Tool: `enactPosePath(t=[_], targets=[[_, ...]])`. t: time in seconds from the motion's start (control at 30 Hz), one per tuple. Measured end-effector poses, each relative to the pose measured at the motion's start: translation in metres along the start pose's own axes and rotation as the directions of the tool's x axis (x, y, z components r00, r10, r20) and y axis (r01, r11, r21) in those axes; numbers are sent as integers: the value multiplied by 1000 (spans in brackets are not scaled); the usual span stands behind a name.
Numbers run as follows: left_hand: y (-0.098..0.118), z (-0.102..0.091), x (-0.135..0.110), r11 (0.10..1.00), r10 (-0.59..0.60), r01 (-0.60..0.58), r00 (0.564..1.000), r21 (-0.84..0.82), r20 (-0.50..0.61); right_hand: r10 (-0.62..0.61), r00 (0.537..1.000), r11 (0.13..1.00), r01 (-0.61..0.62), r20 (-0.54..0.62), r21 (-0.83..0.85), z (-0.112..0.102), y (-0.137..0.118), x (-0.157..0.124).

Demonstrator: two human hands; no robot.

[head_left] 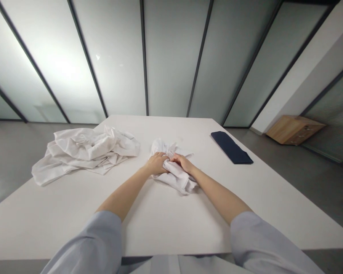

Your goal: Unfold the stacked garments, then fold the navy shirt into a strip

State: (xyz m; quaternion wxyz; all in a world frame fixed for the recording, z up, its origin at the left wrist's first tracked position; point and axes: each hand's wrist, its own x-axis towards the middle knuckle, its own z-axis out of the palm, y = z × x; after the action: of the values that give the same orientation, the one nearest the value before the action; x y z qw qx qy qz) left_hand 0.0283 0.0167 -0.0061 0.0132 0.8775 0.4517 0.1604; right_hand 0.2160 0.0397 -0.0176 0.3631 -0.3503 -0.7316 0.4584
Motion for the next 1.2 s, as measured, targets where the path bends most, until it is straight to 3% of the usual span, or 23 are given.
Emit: enactPosePath(t=[0.07, 0.17, 0.27, 0.33, 0.4, 0.5, 0.57, 0.67, 0.73, 0.8, 0.87, 0.9, 0.97, 1.03, 1.13, 1.2], targets=[[-2, -2, 1, 998, -57, 57, 998, 2, 9, -18, 966, 1000, 21, -256, 10, -16, 1, -1], [-8, -14, 1, 985, -174, 173, 983, -26, -56, -79, 778, 995, 26, -624, -95, -47, 10, -5], [-14, -45, -2, 968, -250, 250, 941, -27, -227, 35, 611, 994, -104, -791, -37, -70, 23, -8], [-16, -77, -7, 959, -261, 283, 884, 0, -388, 138, 537, 985, -163, -833, 57, -75, 30, -8], [-17, -115, -16, 947, -254, 320, 791, 22, -556, 156, 553, 981, -183, -819, 63, -74, 35, -7], [-26, -170, -31, 912, -248, 408, 622, 36, -743, 86, 656, 981, -185, -750, -49, -67, 37, -5], [-42, -200, -41, 884, -239, 466, 515, 35, -823, 76, 662, 978, -196, -746, -74, -64, 37, -5], [-85, -220, -53, 810, -305, 587, 445, 16, -842, 92, 649, 969, -233, -756, -81, -64, 35, -5], [-117, -213, -62, 733, -430, 679, 489, 22, -759, 81, 664, 964, -243, -743, -112, -64, 34, -6], [-144, -191, -71, 594, -648, 802, 520, 57, -557, 63, 676, 958, -247, -734, -145, -64, 33, -6], [-160, -163, -80, 508, -820, 859, 506, 69, -268, 53, 679, 952, -254, -732, -168, -64, 33, -6], [-165, -150, -84, 490, -843, 869, 491, 66, -219, 49, 680, 950, -259, -732, -176, -64, 33, -6], [-167, -132, -89, 489, -845, 871, 488, 52, -218, 47, 684, 947, -263, -728, -185, -65, 34, -6], [-162, -127, -90, 493, -830, 870, 479, 24, -288, 50, 688, 946, -266, -724, -188, -65, 35, -5], [-143, -134, -86, 534, -740, 844, 443, -42, -505, 54, 694, 937, -285, -718, -204, -66, 37, -5], [-123, -139, -76, 629, -601, 775, 430, -66, -674, 55, 698, 931, -295, -714, -216, -66, 38, -5]])
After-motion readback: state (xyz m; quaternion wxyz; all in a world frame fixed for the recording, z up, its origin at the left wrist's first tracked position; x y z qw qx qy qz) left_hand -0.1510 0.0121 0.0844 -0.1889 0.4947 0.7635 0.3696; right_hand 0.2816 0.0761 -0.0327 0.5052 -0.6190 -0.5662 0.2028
